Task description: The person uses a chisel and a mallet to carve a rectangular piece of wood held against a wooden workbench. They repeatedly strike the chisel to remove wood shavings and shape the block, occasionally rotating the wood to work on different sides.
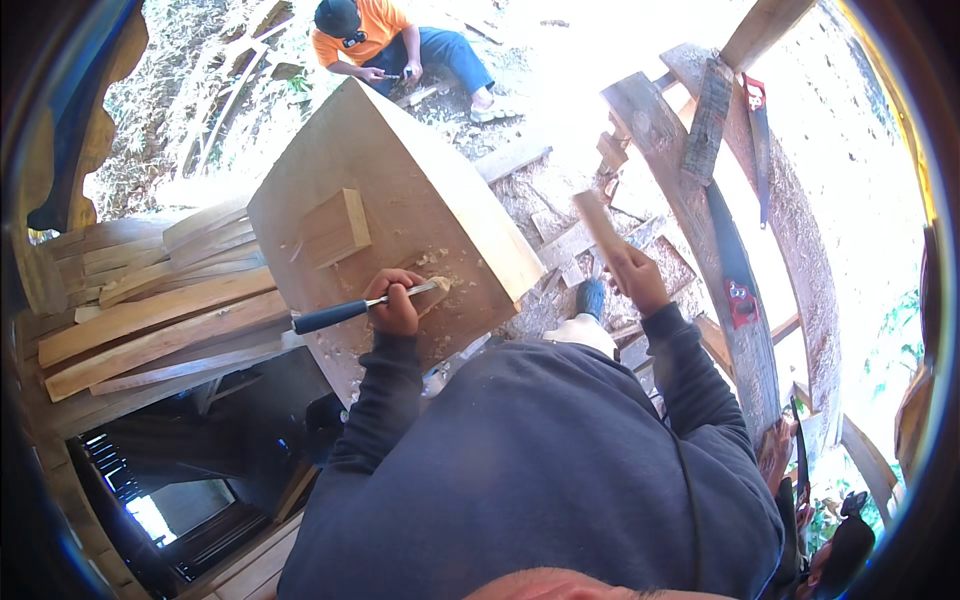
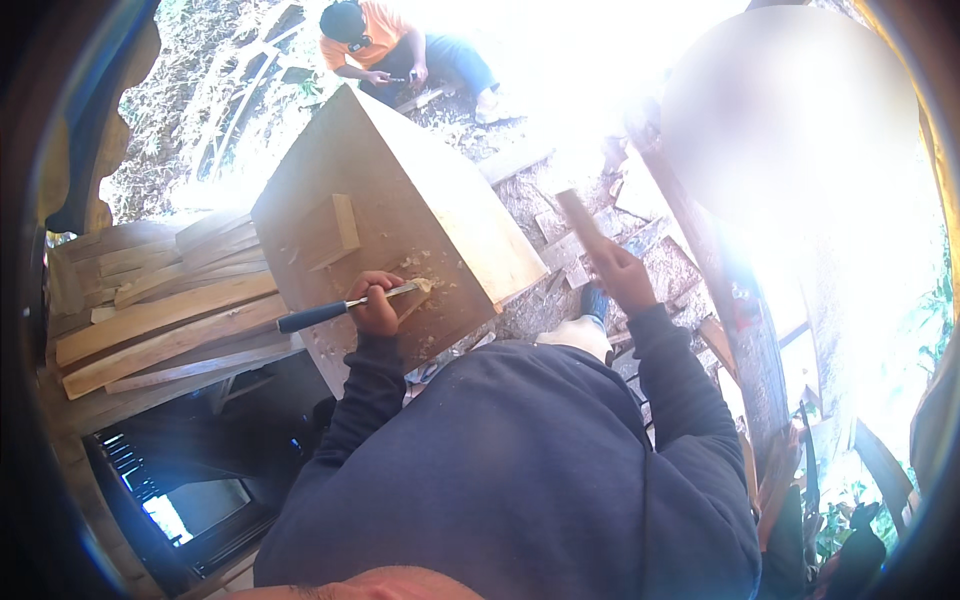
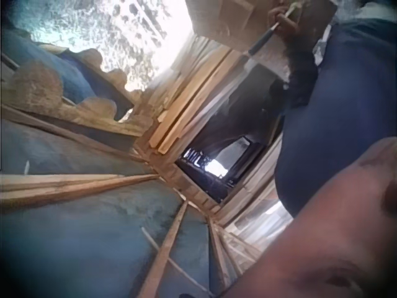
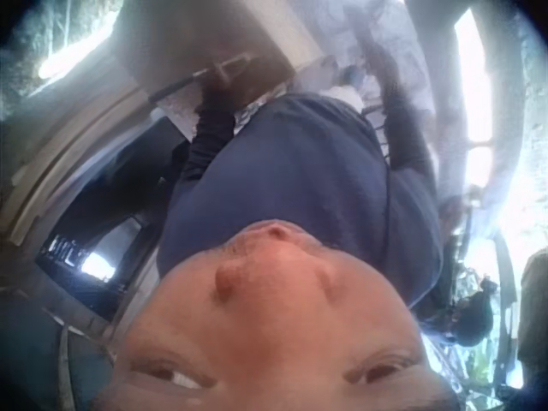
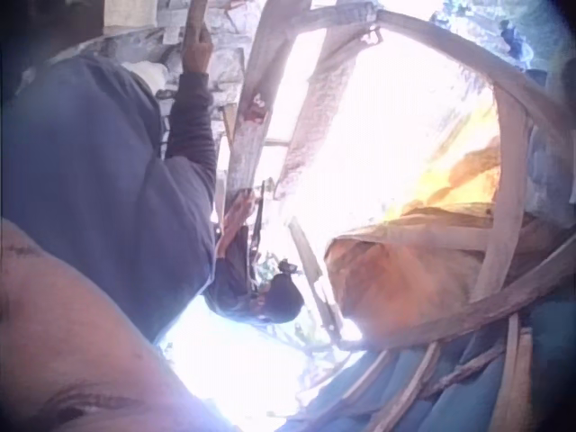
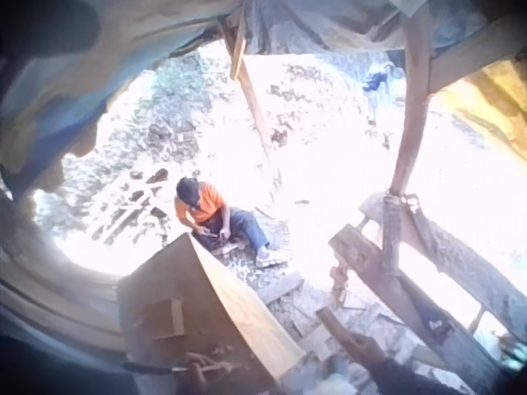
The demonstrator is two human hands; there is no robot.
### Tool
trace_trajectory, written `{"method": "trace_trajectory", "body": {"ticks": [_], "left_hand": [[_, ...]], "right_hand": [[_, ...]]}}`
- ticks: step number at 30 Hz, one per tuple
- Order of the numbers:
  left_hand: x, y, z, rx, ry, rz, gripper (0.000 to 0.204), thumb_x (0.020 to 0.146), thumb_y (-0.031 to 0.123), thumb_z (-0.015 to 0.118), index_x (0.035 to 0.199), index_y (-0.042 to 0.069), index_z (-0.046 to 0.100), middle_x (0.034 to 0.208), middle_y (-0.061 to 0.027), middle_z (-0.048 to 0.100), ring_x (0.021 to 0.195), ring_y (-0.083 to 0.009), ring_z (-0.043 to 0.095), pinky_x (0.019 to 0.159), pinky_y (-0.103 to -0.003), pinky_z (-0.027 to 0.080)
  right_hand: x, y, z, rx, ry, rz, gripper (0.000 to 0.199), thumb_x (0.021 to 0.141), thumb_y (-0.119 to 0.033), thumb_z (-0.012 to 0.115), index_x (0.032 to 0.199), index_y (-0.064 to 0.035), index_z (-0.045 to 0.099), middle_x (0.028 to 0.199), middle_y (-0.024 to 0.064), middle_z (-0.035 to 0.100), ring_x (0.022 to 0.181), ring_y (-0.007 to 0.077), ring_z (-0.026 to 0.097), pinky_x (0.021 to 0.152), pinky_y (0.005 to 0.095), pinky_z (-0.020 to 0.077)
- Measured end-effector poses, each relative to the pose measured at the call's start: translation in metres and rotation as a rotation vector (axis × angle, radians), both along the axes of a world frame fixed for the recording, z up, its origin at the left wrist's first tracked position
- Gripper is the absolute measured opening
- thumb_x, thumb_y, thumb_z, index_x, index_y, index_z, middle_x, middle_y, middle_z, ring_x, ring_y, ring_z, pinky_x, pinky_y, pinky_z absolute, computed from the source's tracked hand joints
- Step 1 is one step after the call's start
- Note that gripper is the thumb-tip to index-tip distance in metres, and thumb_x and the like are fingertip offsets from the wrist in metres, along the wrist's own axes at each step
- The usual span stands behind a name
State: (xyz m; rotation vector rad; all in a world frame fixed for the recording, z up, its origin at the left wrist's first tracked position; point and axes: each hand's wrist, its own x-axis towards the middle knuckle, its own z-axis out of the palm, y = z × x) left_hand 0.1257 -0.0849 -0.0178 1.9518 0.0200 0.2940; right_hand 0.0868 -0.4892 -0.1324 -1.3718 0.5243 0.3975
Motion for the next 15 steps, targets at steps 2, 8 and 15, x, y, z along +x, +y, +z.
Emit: {"method": "trace_trajectory", "body": {"ticks": [2,8,15], "left_hand": [[0.004,-0.008,-0.004,-0.016,0.012,0.032,0.015,0.083,0.005,0.043,0.076,0.000,0.056,0.075,-0.0166,0.069,0.069,-0.0234,0.066,0.071,-0.036,0.057],[0.007,-0.002,-0.011,0.020,0.021,0.067,0.016,0.083,0.007,0.044,0.076,0.000,0.056,0.074,-0.0159,0.068,0.067,-0.0236,0.066,0.069,-0.035,0.056],[0.007,-0.003,-0.003,-0.032,0.020,0.046,0.016,0.084,0.007,0.044,0.077,0.001,0.057,0.075,-0.0152,0.069,0.069,-0.0217,0.065,0.071,-0.033,0.055]], "right_hand": [[-0.024,-0.045,-0.067,0.080,0.291,-0.159,0.052,0.102,-0.048,0.064,0.123,-0.0002,0.066,0.087,0.0083,0.069,0.060,0.0138,0.064,0.049,0.0301,0.0540],[-0.087,-0.163,-0.163,-0.166,0.675,0.235,0.048,0.099,-0.051,0.063,0.119,-0.0081,0.069,0.084,0.0094,0.071,0.057,0.0184,0.066,0.049,0.0357,0.0561],[-0.122,-0.198,-0.166,-0.562,0.766,0.745,0.053,0.099,-0.053,0.059,0.116,-0.0044,0.071,0.085,0.0121,0.072,0.061,0.0218,0.071,0.052,0.0381,0.0581]]}}
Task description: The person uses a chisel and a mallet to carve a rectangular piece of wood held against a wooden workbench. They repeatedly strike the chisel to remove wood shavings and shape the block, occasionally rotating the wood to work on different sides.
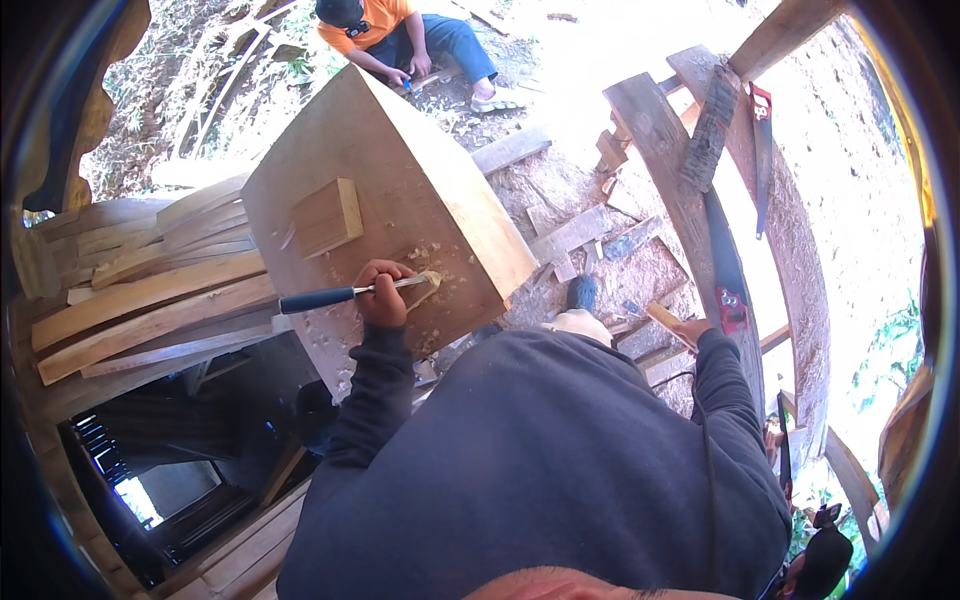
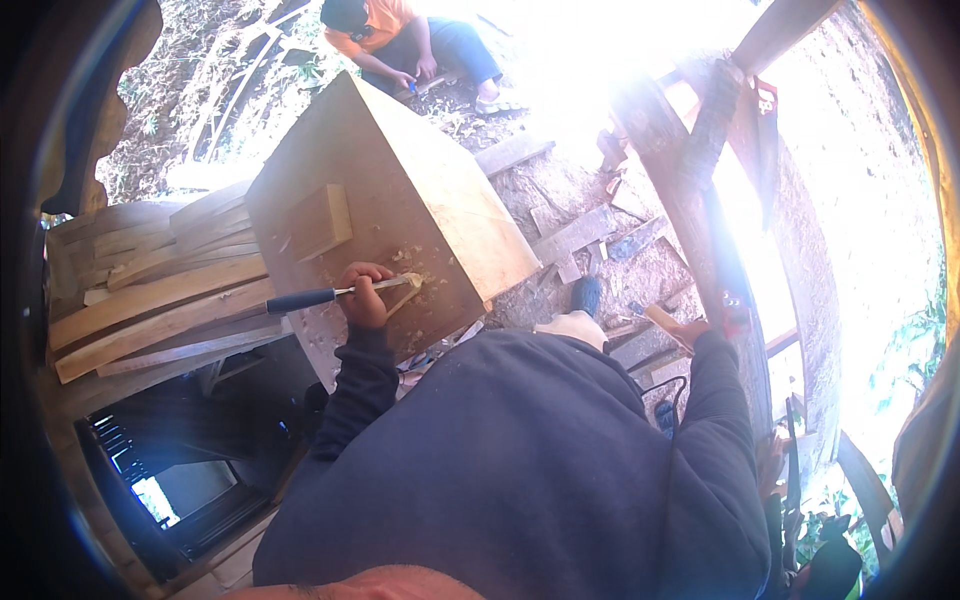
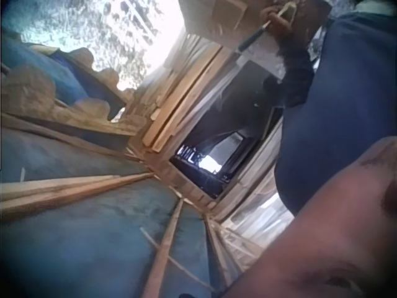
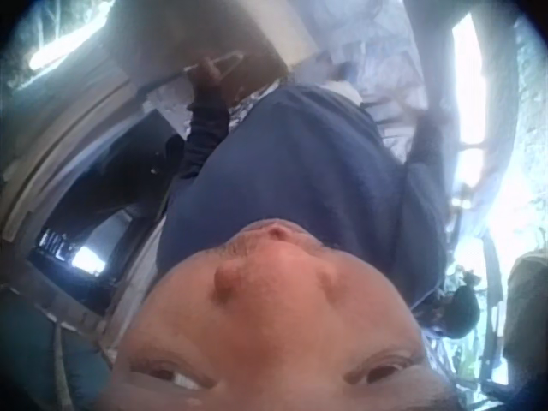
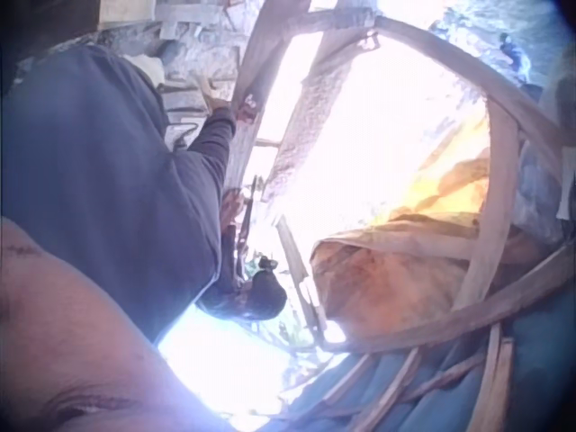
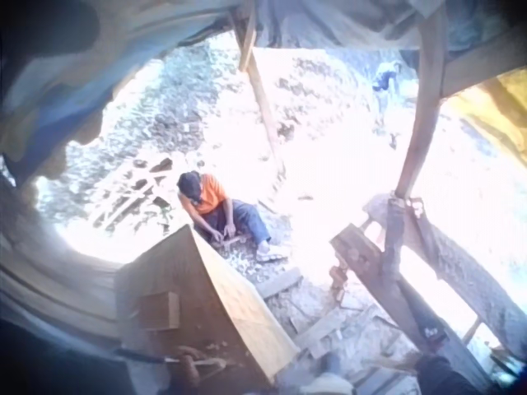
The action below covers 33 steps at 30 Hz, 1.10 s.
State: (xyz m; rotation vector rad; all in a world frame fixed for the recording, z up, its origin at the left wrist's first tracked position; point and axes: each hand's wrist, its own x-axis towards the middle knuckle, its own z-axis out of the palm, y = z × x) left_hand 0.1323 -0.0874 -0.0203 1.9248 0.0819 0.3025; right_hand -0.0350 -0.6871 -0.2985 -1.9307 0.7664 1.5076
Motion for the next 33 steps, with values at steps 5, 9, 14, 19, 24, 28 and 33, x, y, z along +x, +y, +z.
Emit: {"method": "trace_trajectory", "body": {"ticks": [5,9,14,19,24,28,33], "left_hand": [[-0.002,-0.004,-0.013,-0.030,-0.045,-0.031,0.015,0.085,0.006,0.044,0.078,0.001,0.057,0.077,-0.0146,0.071,0.072,-0.0204,0.066,0.072,-0.032,0.054],[-0.007,0.008,-0.008,-0.045,-0.116,-0.107,0.017,0.087,0.005,0.044,0.077,0.002,0.058,0.078,-0.0147,0.072,0.072,-0.0203,0.066,0.073,-0.033,0.055],[-0.001,0.002,-0.006,-0.095,-0.157,-0.162,0.017,0.086,0.001,0.045,0.075,0.000,0.058,0.078,-0.0133,0.072,0.072,-0.0202,0.068,0.071,-0.033,0.055],[-0.003,0.004,-0.003,-0.033,-0.193,-0.184,0.016,0.086,-0.001,0.047,0.076,0.000,0.059,0.077,-0.0126,0.071,0.070,-0.0188,0.068,0.070,-0.032,0.055],[-0.006,0.006,-0.004,-0.082,-0.177,-0.170,0.017,0.087,0.001,0.049,0.074,0.000,0.060,0.075,-0.0113,0.071,0.069,-0.0180,0.067,0.069,-0.032,0.055],[-0.008,0.007,-0.001,-0.024,-0.163,-0.163,0.018,0.087,0.001,0.047,0.075,-0.001,0.060,0.076,-0.0111,0.070,0.069,-0.0174,0.065,0.069,-0.032,0.054],[-0.006,0.003,-0.003,-0.014,-0.165,-0.159,0.019,0.087,0.002,0.048,0.074,0.000,0.062,0.073,-0.0108,0.070,0.067,-0.0184,0.065,0.067,-0.033,0.054]], "right_hand": [[-0.043,-0.036,-0.032,-0.008,-0.376,0.280,0.050,0.100,-0.050,0.055,0.102,-0.0025,0.071,0.074,0.0108,0.068,0.055,0.0222,0.066,0.049,0.0399,0.0543],[-0.031,0.039,-0.003,-0.024,-0.255,-0.140,0.044,0.101,-0.047,0.057,0.100,-0.0050,0.072,0.072,0.0096,0.066,0.053,0.0207,0.064,0.047,0.0384,0.0518],[-0.031,0.088,0.035,0.069,-0.288,-0.452,0.045,0.099,-0.049,0.067,0.114,-0.0067,0.074,0.075,0.0058,0.066,0.053,0.0154,0.060,0.046,0.0338,0.0508],[0.010,0.116,0.086,0.037,-0.492,-0.321,0.053,0.097,-0.050,0.070,0.130,-0.0079,0.072,0.077,0.0039,0.067,0.054,0.0134,0.060,0.049,0.0304,0.0512],[0.088,0.163,0.180,0.001,-0.848,-0.116,0.059,0.097,-0.046,0.071,0.136,-0.0018,0.066,0.094,0.0112,0.075,0.073,0.0173,0.070,0.066,0.0296,0.0564],[0.145,0.239,0.325,0.136,-1.076,0.050,0.060,0.096,-0.038,0.072,0.139,0.0037,0.061,0.126,0.0222,0.071,0.122,0.0268,0.066,0.104,0.0365,0.0494],[0.199,0.304,0.390,0.245,-1.745,0.628,0.051,0.094,-0.033,0.075,0.134,-0.0020,0.066,0.119,0.0197,0.073,0.111,0.0290,0.071,0.095,0.0381,0.0551]]}}
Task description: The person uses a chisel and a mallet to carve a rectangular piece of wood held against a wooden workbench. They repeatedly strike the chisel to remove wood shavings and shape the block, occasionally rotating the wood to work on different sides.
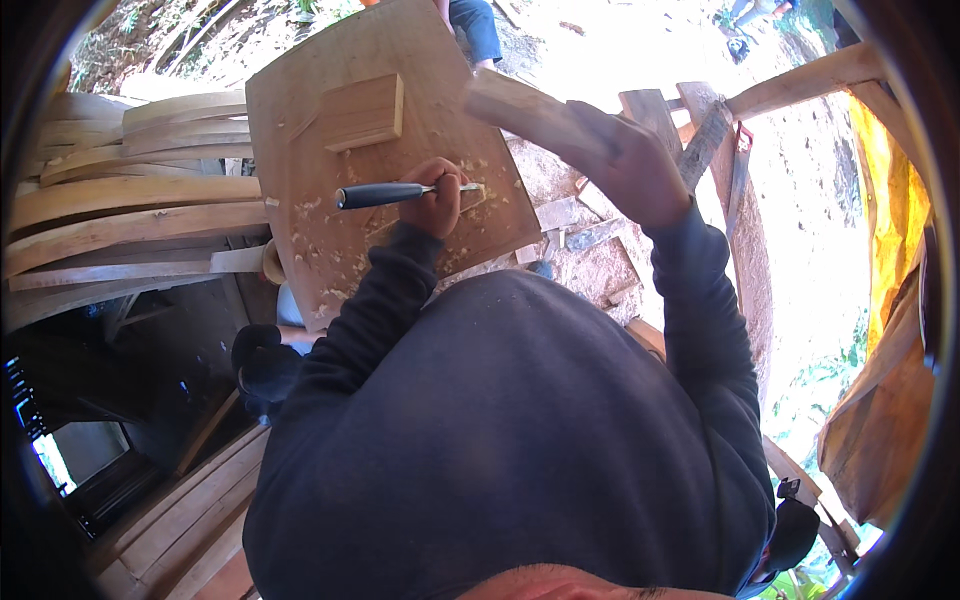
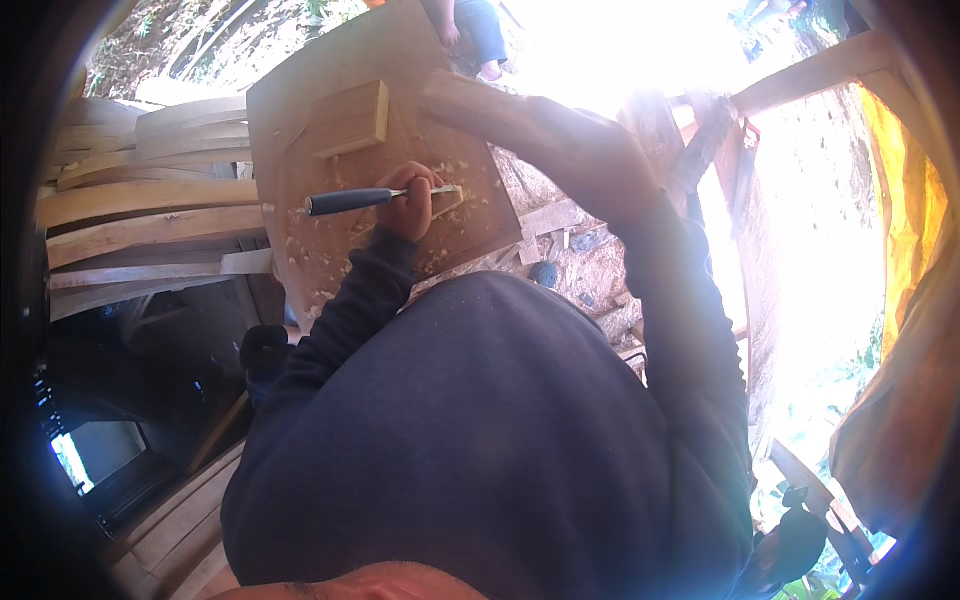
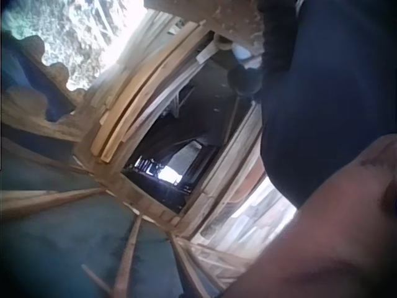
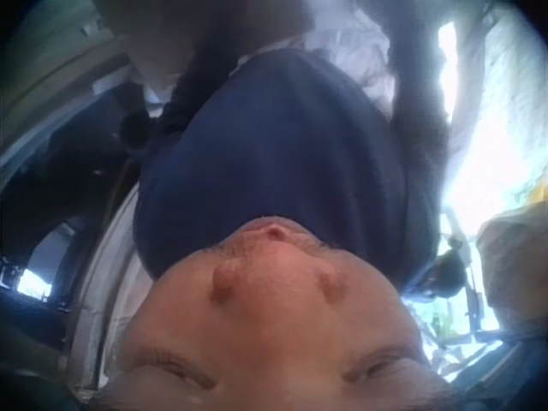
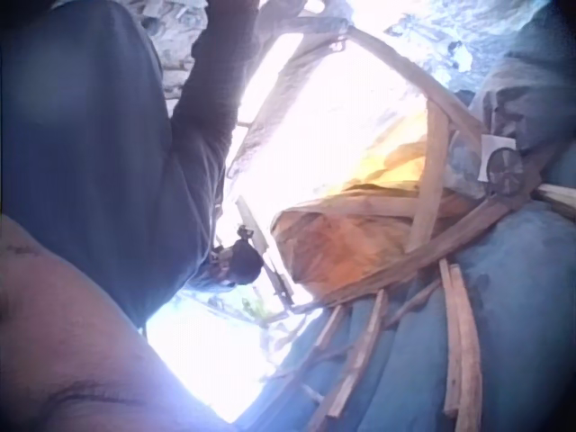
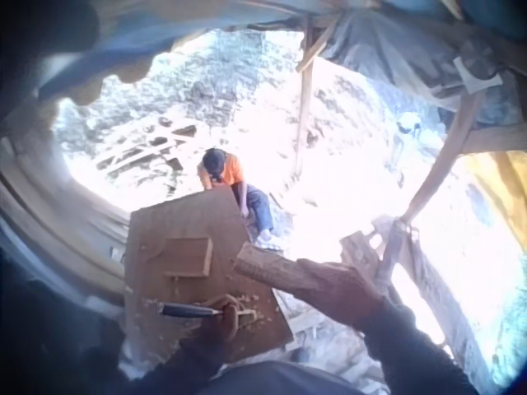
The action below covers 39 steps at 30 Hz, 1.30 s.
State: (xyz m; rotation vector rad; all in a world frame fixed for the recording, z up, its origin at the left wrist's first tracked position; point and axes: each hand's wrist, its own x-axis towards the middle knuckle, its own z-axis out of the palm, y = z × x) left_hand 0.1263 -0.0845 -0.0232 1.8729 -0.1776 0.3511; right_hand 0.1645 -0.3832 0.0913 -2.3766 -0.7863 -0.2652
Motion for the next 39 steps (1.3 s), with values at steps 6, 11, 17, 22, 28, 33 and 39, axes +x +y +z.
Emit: {"method": "trace_trajectory", "body": {"ticks": [6,11,17,22,28,33,39], "left_hand": [[0.001,-0.005,-0.008,0.115,-0.041,0.061,0.022,0.093,0.008,0.053,0.077,0.001,0.067,0.072,-0.0100,0.069,0.069,-0.0216,0.069,0.066,-0.036,0.054],[0.003,0.006,-0.027,0.011,-0.047,0.051,0.023,0.094,0.008,0.051,0.078,0.001,0.066,0.073,-0.0069,0.068,0.071,-0.0170,0.067,0.067,-0.034,0.055],[-0.003,0.000,0.000,0.138,-0.015,0.029,0.021,0.089,0.004,0.047,0.077,0.001,0.065,0.074,-0.0054,0.068,0.063,-0.0120,0.057,0.062,-0.029,0.050],[0.000,-0.005,-0.010,-0.009,-0.001,0.023,0.022,0.089,0.004,0.047,0.073,0.001,0.063,0.072,-0.0053,0.068,0.061,-0.0118,0.057,0.059,-0.030,0.047],[0.001,-0.005,-0.002,0.020,0.052,0.015,0.022,0.089,0.004,0.048,0.073,0.001,0.062,0.072,-0.0052,0.067,0.060,-0.0114,0.056,0.057,-0.030,0.047],[0.008,0.001,-0.012,0.002,0.013,-0.027,0.021,0.088,0.004,0.049,0.074,0.002,0.064,0.071,-0.0042,0.065,0.059,-0.0111,0.056,0.057,-0.031,0.046],[0.005,0.003,-0.015,0.207,-0.096,0.006,0.021,0.087,0.003,0.048,0.074,0.002,0.064,0.068,-0.0049,0.064,0.060,-0.0123,0.055,0.057,-0.032,0.044]], "right_hand": [[0.011,0.110,0.117,0.076,-0.050,0.489,0.054,0.089,-0.039,0.078,0.133,-0.0074,0.067,0.105,0.0162,0.073,0.094,0.0333,0.072,0.085,0.0421,0.0581],[0.034,0.169,0.093,0.006,-0.217,0.685,0.052,0.089,-0.044,0.075,0.131,-0.0138,0.070,0.108,0.0137,0.073,0.098,0.0318,0.071,0.088,0.0446,0.0570],[0.041,0.178,0.094,-0.065,-0.348,0.701,0.045,0.087,-0.040,0.076,0.128,-0.0211,0.073,0.112,0.0075,0.073,0.100,0.0285,0.070,0.092,0.0434,0.0555],[0.040,0.179,0.092,-0.024,-0.226,0.769,0.045,0.086,-0.040,0.077,0.127,-0.0204,0.073,0.114,0.0056,0.073,0.101,0.0268,0.069,0.092,0.0419,0.0546],[0.041,0.173,0.117,-0.081,-0.123,0.782,0.051,0.088,-0.044,0.075,0.132,-0.0179,0.070,0.116,0.0092,0.073,0.103,0.0286,0.069,0.091,0.0434,0.0551],[0.049,0.180,0.105,-0.337,-0.247,0.705,0.061,0.089,-0.045,0.073,0.141,-0.0136,0.063,0.114,0.0144,0.073,0.104,0.0324,0.070,0.091,0.0450,0.0556],[0.031,0.171,0.122,-0.363,-0.051,0.711,0.064,0.090,-0.048,0.073,0.141,-0.0096,0.062,0.115,0.0171,0.073,0.105,0.0330,0.071,0.094,0.0424,0.0561]]}}
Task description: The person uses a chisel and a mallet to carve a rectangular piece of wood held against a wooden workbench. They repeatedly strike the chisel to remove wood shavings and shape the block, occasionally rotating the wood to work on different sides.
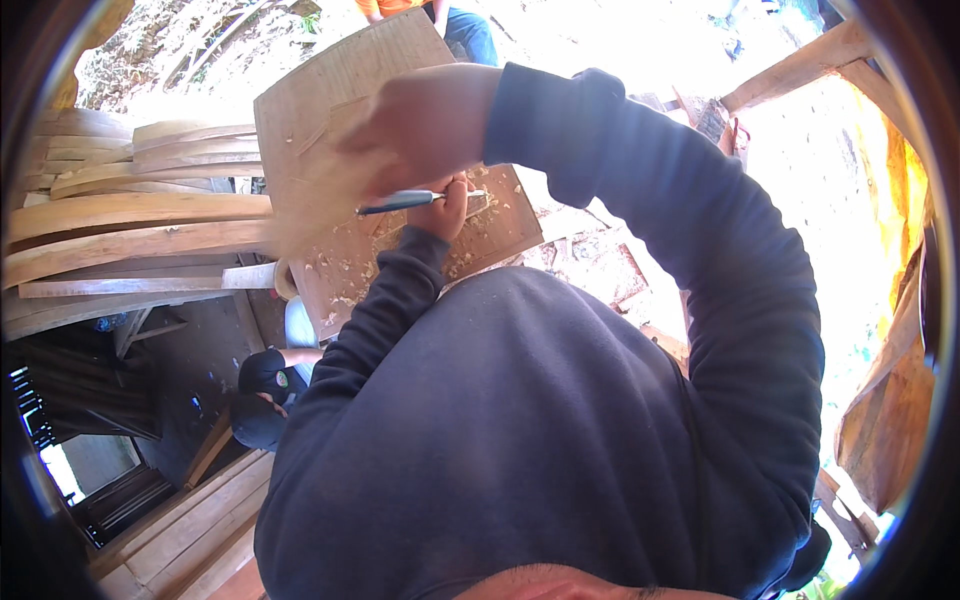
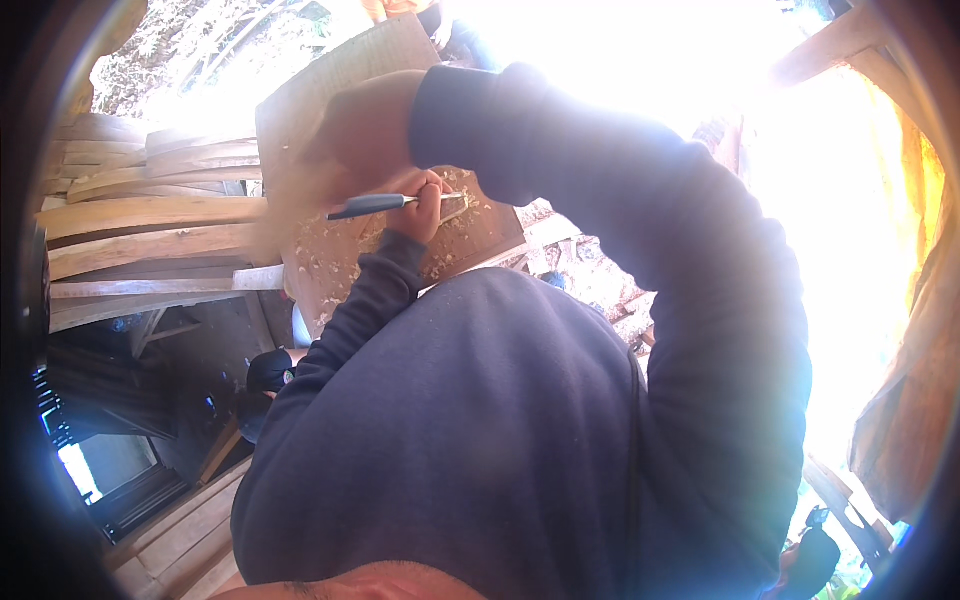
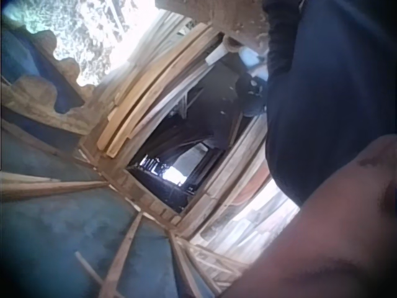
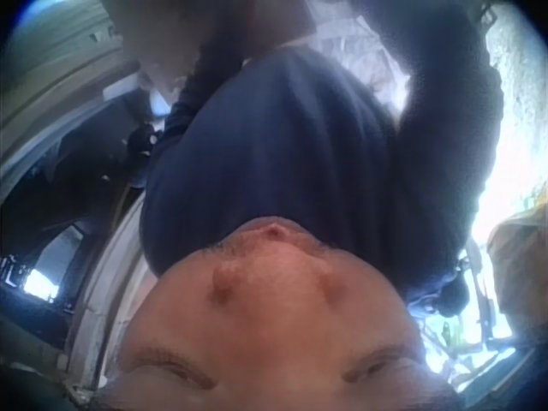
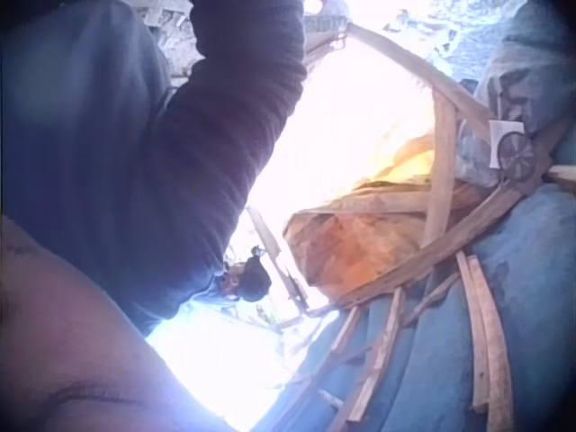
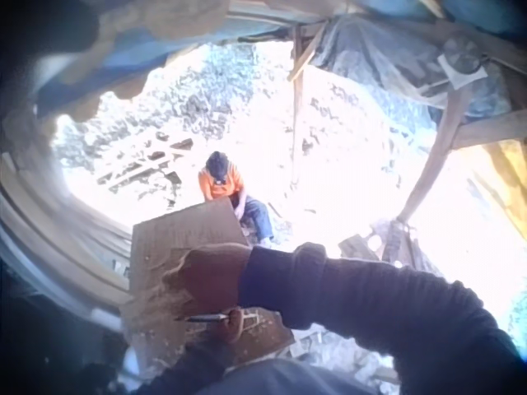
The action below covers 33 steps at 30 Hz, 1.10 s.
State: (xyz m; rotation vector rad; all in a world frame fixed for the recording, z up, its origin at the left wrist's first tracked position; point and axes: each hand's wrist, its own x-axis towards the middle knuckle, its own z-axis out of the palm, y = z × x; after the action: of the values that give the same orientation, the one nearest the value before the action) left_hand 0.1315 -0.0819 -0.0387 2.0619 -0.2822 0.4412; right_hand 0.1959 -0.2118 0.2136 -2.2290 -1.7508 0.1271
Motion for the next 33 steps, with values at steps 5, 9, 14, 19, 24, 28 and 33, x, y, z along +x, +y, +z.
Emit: {"method": "trace_trajectory", "body": {"ticks": [5,9,14,19,24,28,33], "left_hand": [[-0.003,-0.001,0.013,-0.022,0.067,-0.032,0.021,0.086,0.003,0.046,0.075,0.002,0.063,0.071,-0.0062,0.067,0.063,-0.0119,0.056,0.061,-0.030,0.046],[-0.003,0.001,0.009,-0.284,0.120,-0.063,0.018,0.087,0.003,0.050,0.072,0.001,0.060,0.073,-0.0085,0.070,0.066,-0.0166,0.063,0.065,-0.033,0.051],[-0.007,0.001,0.013,-0.190,0.113,-0.086,0.019,0.085,0.000,0.045,0.074,0.000,0.061,0.076,-0.0091,0.071,0.068,-0.0119,0.058,0.066,-0.029,0.049],[-0.003,-0.002,0.007,-0.128,-0.065,-0.111,0.018,0.085,-0.003,0.046,0.074,-0.001,0.060,0.076,-0.0095,0.070,0.070,-0.0162,0.064,0.065,-0.034,0.052],[0.003,0.011,-0.026,0.046,-0.231,0.013,0.013,0.088,-0.001,0.053,0.085,0.000,0.066,0.082,-0.0109,0.071,0.075,-0.0232,0.068,0.069,-0.038,0.055],[-0.010,0.000,-0.028,0.442,-0.323,0.234,0.012,0.093,0.005,0.061,0.099,0.001,0.071,0.093,-0.0138,0.073,0.082,-0.0293,0.070,0.075,-0.042,0.056],[-0.011,0.004,-0.016,0.400,-0.291,0.049,0.018,0.093,0.008,0.066,0.109,0.001,0.073,0.107,-0.0183,0.072,0.097,-0.0356,0.069,0.085,-0.046,0.054]], "right_hand": [[-0.005,-0.011,0.006,0.189,0.274,-0.192,0.066,0.091,-0.051,0.074,0.139,-0.0071,0.063,0.117,0.0186,0.073,0.107,0.0323,0.071,0.097,0.0391,0.0563],[-0.001,-0.025,-0.007,0.493,0.200,-0.318,0.068,0.090,-0.052,0.076,0.139,-0.0067,0.064,0.116,0.0186,0.074,0.105,0.0316,0.072,0.096,0.0370,0.0561],[-0.004,-0.041,-0.012,0.460,0.109,-0.309,0.064,0.089,-0.047,0.079,0.137,-0.0068,0.066,0.112,0.0192,0.074,0.101,0.0314,0.072,0.093,0.0384,0.0564],[-0.015,-0.047,-0.005,0.354,0.155,-0.236,0.059,0.088,-0.042,0.080,0.134,-0.0069,0.067,0.111,0.0192,0.074,0.101,0.0315,0.072,0.092,0.0391,0.0572],[-0.027,-0.040,-0.001,0.363,0.152,-0.104,0.057,0.089,-0.042,0.079,0.134,-0.0083,0.067,0.114,0.0154,0.074,0.105,0.0318,0.072,0.094,0.0406,0.0576],[-0.032,-0.035,-0.004,0.399,0.160,0.017,0.057,0.088,-0.042,0.079,0.133,-0.0100,0.066,0.116,0.0118,0.073,0.108,0.0308,0.071,0.096,0.0415,0.0573],[-0.031,-0.031,0.000,0.214,-0.055,-0.004,0.056,0.088,-0.043,0.078,0.134,-0.0142,0.066,0.109,0.0099,0.072,0.107,0.0297,0.070,0.094,0.0429,0.0570]]}}
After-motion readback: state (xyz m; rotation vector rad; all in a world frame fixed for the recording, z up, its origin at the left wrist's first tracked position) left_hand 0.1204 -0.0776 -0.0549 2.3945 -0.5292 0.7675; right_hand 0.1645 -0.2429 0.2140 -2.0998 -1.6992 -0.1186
